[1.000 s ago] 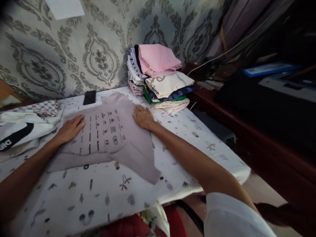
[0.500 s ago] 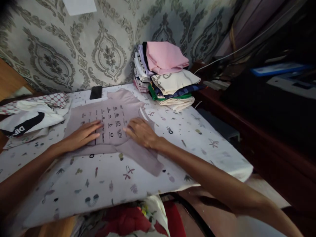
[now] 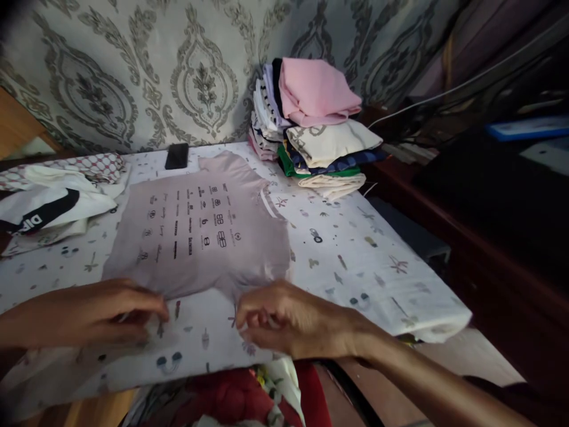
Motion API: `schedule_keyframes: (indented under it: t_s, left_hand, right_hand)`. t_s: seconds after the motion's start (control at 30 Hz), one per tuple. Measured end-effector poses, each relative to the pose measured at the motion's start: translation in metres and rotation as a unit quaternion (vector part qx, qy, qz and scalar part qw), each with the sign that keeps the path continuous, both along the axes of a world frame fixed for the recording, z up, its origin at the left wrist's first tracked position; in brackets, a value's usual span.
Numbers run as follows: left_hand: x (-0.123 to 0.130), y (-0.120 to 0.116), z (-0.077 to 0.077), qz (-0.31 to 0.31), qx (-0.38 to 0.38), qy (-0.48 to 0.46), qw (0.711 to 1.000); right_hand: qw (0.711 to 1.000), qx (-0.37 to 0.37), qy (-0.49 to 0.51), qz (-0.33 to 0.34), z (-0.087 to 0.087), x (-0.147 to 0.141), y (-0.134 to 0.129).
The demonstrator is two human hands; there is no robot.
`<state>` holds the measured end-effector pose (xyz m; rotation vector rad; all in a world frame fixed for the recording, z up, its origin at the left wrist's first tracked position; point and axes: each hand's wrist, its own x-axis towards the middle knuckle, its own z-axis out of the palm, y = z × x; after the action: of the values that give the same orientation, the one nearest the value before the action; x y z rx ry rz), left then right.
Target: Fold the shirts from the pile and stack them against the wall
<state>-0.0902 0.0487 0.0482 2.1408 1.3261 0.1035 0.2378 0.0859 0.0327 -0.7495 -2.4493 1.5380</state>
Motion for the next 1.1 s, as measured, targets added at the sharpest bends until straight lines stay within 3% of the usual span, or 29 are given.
schedule_keyframes:
  t_s: [0.07,0.17,0.27,0.37,0.5,0.63,0.73,0.8,0.97,1.1]
  left_hand:
    - [0.015,0.014,-0.003,-0.036,-0.048,-0.021,0.998]
    - [0.035,0.033,-0.027,0.047,0.112,-0.034,0.992]
    - [0.034,0.045,-0.059,0.01,0.176,0.011,0.984]
    - [0.007,0.054,-0.079,0.027,0.18,0.082,0.98]
    - [-0.054,0.08,-0.088,0.159,0.181,0.155,0.958]
    - [-0.094,0.113,-0.095,0.245,0.2,0.195,0.928]
    - [-0.098,0.135,-0.099,0.272,0.231,0.216,0.909]
    - [-0.094,0.149,-0.099,0.257,0.261,0.222,0.903]
    - [-0.093,0.186,-0.095,0.174,0.275,0.173,0.93]
    - [-0.109,0.211,-0.09,0.244,0.277,0.183,0.911]
  right_hand:
    - [0.996,0.048,0.037,-0.061,-0.007,-0.017,0.017]
    - [0.962,0.236,0.049,-0.13,-0.034,-0.046,0.043]
    - [0.912,0.398,-0.002,-0.093,-0.067,-0.058,0.056]
    - [0.881,0.465,-0.057,-0.068,-0.089,-0.048,0.054]
    - [0.868,0.483,-0.088,-0.077,-0.096,-0.03,0.051]
    - [0.874,0.464,-0.113,-0.092,-0.095,-0.037,0.082]
    - [0.874,0.45,-0.131,-0.128,-0.094,-0.055,0.13]
    - [0.872,0.442,-0.146,-0.149,-0.09,-0.069,0.166]
    - [0.876,0.407,-0.161,-0.204,-0.073,-0.1,0.243]
    - [0.862,0.365,-0.178,-0.305,-0.064,-0.116,0.295]
